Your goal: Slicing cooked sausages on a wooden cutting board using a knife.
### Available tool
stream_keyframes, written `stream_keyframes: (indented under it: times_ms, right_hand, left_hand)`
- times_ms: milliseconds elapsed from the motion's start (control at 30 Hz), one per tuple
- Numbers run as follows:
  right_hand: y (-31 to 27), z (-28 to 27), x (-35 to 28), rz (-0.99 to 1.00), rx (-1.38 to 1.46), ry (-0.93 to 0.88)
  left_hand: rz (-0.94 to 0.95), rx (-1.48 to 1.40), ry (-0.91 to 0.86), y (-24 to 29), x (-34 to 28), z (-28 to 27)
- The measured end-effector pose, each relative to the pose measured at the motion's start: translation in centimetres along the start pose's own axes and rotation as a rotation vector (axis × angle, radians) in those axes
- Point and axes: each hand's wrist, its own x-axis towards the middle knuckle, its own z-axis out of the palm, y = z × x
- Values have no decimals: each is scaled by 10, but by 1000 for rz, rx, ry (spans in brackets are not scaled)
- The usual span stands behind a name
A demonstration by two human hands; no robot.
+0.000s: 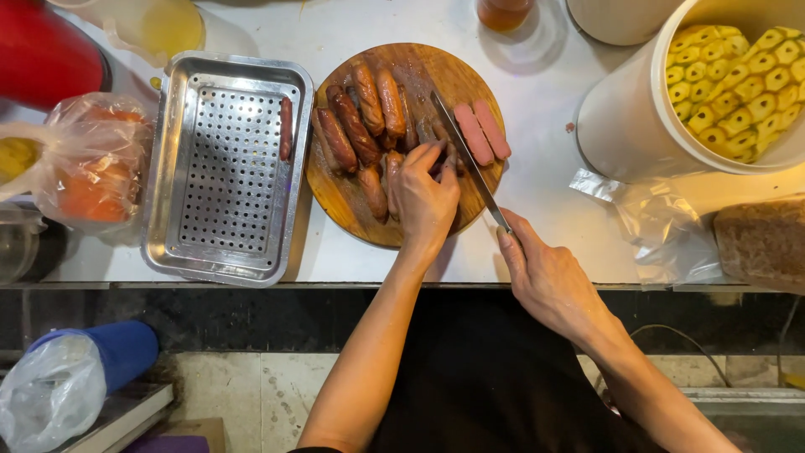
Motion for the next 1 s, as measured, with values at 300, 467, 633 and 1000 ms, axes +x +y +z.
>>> stream_keyframes:
  times_ms: [300,467,633,1000]
  right_hand:
    - [-9,-3,9,9,-27,-8]
    - [-8,-2,17,15,-48,-13]
    - [-3,1,38,-14,-58,-10]
    - [-2,10,54,-84,0,-3]
  left_hand:
    - [-8,-48,-2,14,2,-9]
    - [6,16,-1,-2,2,1]
    - [17,30,-3,8,2,-6]
    - [-70,-22,2,32,4,-20]
